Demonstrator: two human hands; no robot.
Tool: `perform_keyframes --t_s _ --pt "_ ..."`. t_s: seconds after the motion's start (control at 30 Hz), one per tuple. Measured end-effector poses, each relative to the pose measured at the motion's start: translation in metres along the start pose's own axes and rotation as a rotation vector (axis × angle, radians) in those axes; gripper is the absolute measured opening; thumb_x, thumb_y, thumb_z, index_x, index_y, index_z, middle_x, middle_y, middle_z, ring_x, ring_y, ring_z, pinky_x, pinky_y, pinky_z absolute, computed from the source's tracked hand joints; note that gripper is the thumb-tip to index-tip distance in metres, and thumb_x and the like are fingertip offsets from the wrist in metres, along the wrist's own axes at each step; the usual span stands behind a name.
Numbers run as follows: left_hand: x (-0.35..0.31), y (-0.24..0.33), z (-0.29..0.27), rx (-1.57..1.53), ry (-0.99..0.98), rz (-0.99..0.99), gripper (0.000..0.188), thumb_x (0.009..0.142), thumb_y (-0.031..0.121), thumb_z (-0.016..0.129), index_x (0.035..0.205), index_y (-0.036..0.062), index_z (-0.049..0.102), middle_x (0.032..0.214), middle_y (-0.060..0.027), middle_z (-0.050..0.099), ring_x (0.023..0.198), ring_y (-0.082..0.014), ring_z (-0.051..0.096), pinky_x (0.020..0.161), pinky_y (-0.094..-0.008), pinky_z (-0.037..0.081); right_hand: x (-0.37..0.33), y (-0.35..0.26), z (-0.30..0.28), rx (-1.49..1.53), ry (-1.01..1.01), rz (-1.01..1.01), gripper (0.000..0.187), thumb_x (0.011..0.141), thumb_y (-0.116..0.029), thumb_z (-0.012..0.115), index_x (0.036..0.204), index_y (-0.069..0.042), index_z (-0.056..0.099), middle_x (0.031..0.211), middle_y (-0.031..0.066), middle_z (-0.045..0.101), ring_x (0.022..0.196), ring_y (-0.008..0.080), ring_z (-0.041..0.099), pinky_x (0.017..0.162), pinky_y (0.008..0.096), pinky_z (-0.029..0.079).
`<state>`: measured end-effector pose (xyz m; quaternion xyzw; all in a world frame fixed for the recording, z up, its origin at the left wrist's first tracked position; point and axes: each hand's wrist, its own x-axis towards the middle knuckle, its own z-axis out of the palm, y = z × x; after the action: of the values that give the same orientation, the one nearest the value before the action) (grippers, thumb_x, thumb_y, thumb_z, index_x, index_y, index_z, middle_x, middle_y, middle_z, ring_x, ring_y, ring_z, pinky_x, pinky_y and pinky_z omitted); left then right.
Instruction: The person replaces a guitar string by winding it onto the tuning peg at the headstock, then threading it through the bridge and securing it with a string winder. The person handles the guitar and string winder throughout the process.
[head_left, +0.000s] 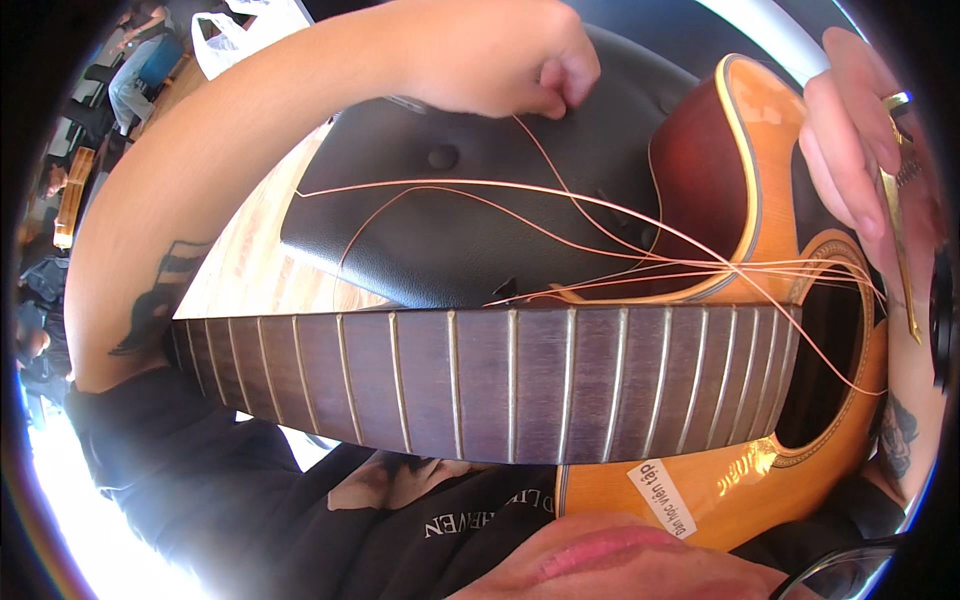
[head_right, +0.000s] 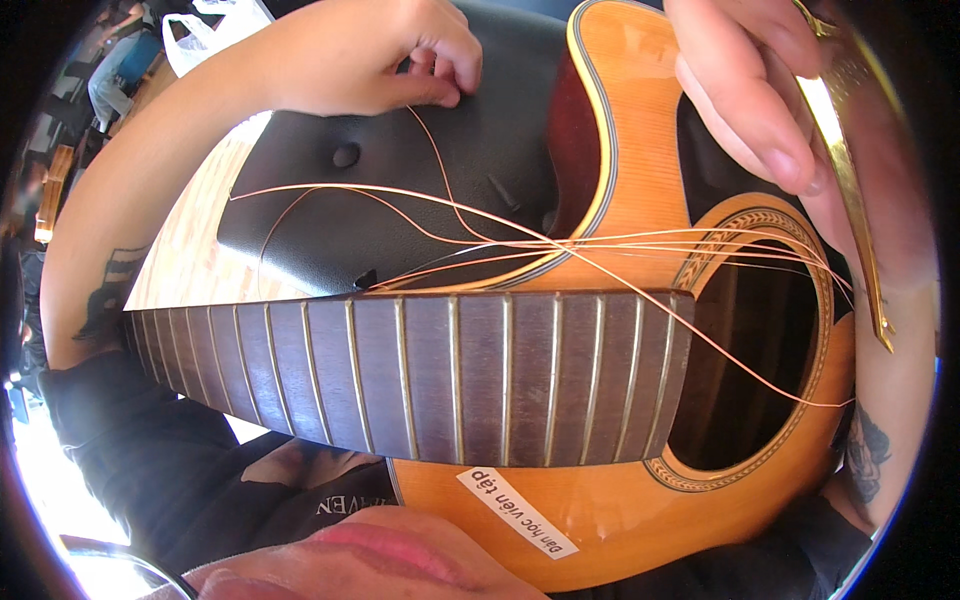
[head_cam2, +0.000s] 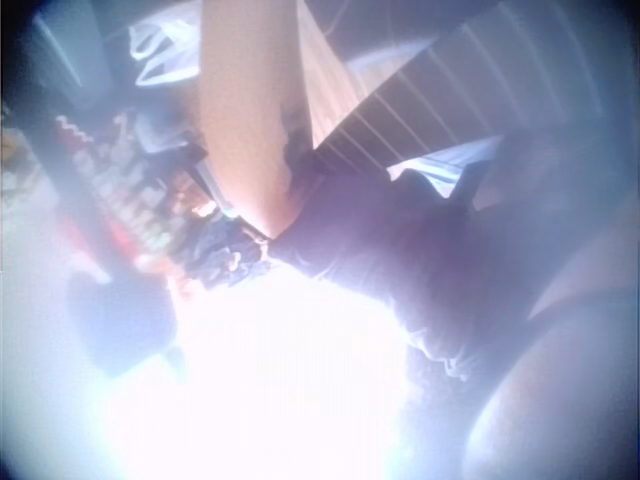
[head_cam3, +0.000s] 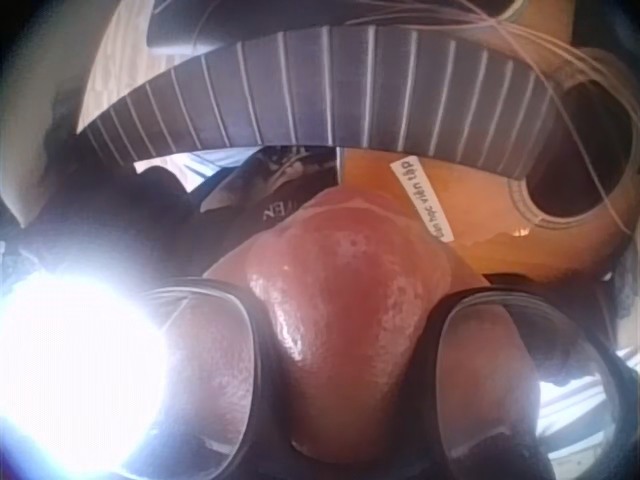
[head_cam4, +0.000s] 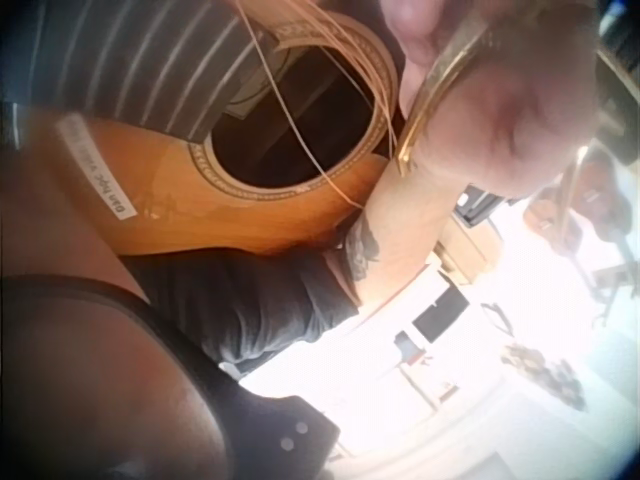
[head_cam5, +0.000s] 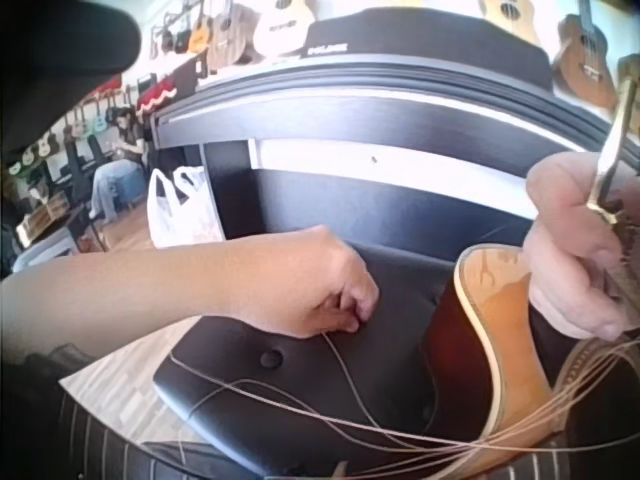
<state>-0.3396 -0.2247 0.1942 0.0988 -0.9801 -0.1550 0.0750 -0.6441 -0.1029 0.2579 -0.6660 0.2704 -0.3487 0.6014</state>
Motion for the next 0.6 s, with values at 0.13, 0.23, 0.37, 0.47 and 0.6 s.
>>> perform_keyframes --t_s 0.13,0.23,0.37,0.47,0.6 --pt "-0.003 0.000 0.008 0.230 0.193 0.019 0.009 0.079 0.002 0.074 0.087 -0.0005 0.072 0.084 -0.0177 0.070 0.082 -0.0375 0.072 0.073 -0.0419 0.058 0.004 0.005 0.000 -0.007 0.013 0.021 0.041 0.109 -0.038 0.040 0.096 -0.002 0.056 0.070 0.0182 0.061 0.046 0.0161 0.048 0.043 0.0252 0.038" --pt "-0.001 0.009 0.019 0.098 0.217 0.263 0.008 0.080 0.004 0.074 0.086 -0.0011 0.071 0.082 -0.0174 0.068 0.081 -0.0382 0.071 0.076 -0.0433 0.059 0.006 0.007 -0.002 -0.008 0.022 0.035 0.041 0.109 -0.038 0.040 0.097 -0.002 0.056 0.070 0.0189 0.061 0.046 0.0164 0.048 0.043 0.0253 0.039" --pt "0.006 0.013 0.043 0.093 0.164 0.274 0.010 0.083 0.007 0.073 0.084 -0.0026 0.071 0.082 -0.0194 0.069 0.082 -0.0381 0.072 0.077 -0.0436 0.059 0.008 0.011 -0.005 -0.005 0.031 0.044 0.042 0.109 -0.038 0.039 0.097 -0.001 0.057 0.071 0.0198 0.062 0.046 0.0169 0.049 0.043 0.0254 0.039" --pt "0.010 0.007 0.048 0.047 0.212 0.275 0.009 0.084 0.006 0.072 0.084 -0.0021 0.071 0.083 -0.0209 0.071 0.083 -0.0385 0.072 0.077 -0.0448 0.059 0.009 0.010 -0.007 -0.002 0.029 0.046 0.043 0.109 -0.038 0.039 0.098 -0.001 0.057 0.071 0.0205 0.062 0.046 0.0172 0.049 0.043 0.0255 0.039" --pt "0.011 0.006 0.022 0.054 0.069 -0.015 0.007 0.083 0.005 0.069 0.086 -0.0013 0.070 0.081 -0.0197 0.072 0.082 -0.0374 0.073 0.076 -0.0449 0.059 0.009 0.006 -0.007 0.007 0.008 0.042 0.044 0.109 -0.038 0.038 0.099 0.000 0.058 0.072 0.0214 0.063 0.046 0.0176 0.049 0.043 0.0256 0.040"
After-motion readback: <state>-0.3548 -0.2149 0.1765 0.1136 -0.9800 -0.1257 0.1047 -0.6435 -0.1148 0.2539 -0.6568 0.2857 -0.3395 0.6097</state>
